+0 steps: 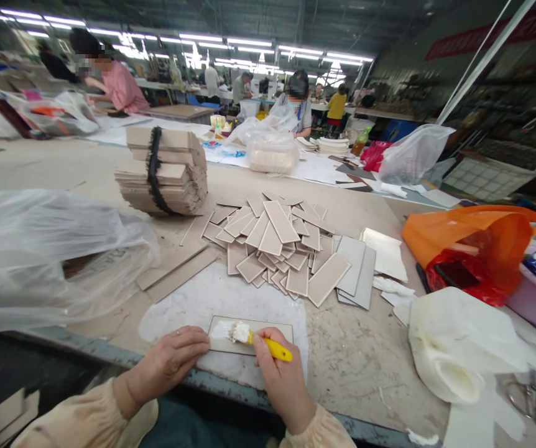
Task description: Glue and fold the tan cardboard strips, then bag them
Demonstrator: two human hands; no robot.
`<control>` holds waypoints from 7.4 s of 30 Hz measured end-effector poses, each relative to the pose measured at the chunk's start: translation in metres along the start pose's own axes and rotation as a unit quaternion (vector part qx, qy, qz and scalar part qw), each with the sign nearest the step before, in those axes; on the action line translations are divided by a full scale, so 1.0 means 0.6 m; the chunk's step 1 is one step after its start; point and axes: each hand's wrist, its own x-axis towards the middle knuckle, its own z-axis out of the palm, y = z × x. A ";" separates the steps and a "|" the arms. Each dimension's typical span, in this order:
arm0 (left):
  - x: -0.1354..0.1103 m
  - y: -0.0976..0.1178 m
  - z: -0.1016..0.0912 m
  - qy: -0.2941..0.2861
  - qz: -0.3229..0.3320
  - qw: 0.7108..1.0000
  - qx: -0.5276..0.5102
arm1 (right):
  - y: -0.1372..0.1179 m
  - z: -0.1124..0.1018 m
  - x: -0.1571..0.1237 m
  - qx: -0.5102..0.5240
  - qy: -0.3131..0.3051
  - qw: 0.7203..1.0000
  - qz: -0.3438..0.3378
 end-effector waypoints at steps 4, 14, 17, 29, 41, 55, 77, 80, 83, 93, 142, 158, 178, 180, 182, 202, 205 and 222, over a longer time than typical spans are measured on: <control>0.001 0.001 -0.001 0.001 0.000 1.000 0.007 | 0.007 -0.027 -0.007 -0.005 0.022 1.000 0.009; -0.006 -0.007 0.005 -0.001 0.010 1.000 0.023 | 0.004 -0.095 -0.028 -0.079 0.073 0.994 0.032; -0.006 -0.006 0.004 0.000 0.010 1.000 0.021 | 0.006 -0.109 -0.033 -0.096 0.087 0.991 0.041; -0.006 0.000 0.000 -0.027 -0.026 0.999 0.012 | -0.031 -0.082 -0.044 -0.059 0.135 0.989 0.024; -0.005 0.002 0.002 -0.024 -0.026 0.999 0.012 | -0.025 0.045 -0.004 0.026 -0.022 0.999 -0.009; -0.006 -0.001 0.002 -0.022 -0.032 0.999 0.006 | -0.011 -0.048 -0.017 -0.042 -0.016 0.999 -0.002; 0.004 0.002 -0.001 0.017 -0.003 0.999 0.038 | -0.010 -0.128 -0.044 -0.067 0.066 0.995 -0.016; 0.002 0.001 0.000 0.009 -0.003 0.999 0.034 | -0.004 -0.119 -0.038 -0.079 0.038 0.996 -0.014; 0.002 0.001 0.001 0.006 -0.004 1.000 0.029 | 0.000 -0.127 -0.037 -0.096 0.046 0.994 -0.009; -0.001 0.000 0.004 -0.020 -0.031 0.999 0.019 | -0.007 -0.139 -0.036 -0.089 0.093 0.992 0.005; 0.061 -0.133 -0.128 -0.117 -0.399 0.870 0.266 | 0.015 -0.142 -0.046 -0.064 0.174 0.982 -0.040; 0.019 -0.090 -0.129 0.093 -0.316 0.929 0.169 | 0.031 -0.116 -0.033 0.021 0.146 0.984 -0.098; 0.031 -0.051 -0.142 0.062 -0.310 0.948 0.036 | 0.036 -0.104 -0.034 0.042 0.164 0.980 -0.103; 0.036 -0.012 -0.122 0.062 -0.220 0.973 0.038 | 0.034 -0.097 -0.033 0.051 0.160 0.981 -0.094; 0.042 0.025 -0.099 0.040 -0.136 0.989 0.042 | 0.030 -0.088 -0.032 0.060 0.147 0.983 -0.090; 0.000 -0.014 -0.033 -0.008 -0.042 0.999 0.019 | 0.046 -0.092 -0.031 0.089 0.212 0.973 -0.013; 0.002 -0.010 -0.027 -0.027 -0.024 0.999 0.007 | 0.048 -0.077 -0.027 0.092 0.197 0.976 -0.011; 0.005 -0.013 -0.022 -0.071 -0.004 0.997 0.009 | 0.063 -0.056 -0.015 0.025 0.154 0.988 -0.018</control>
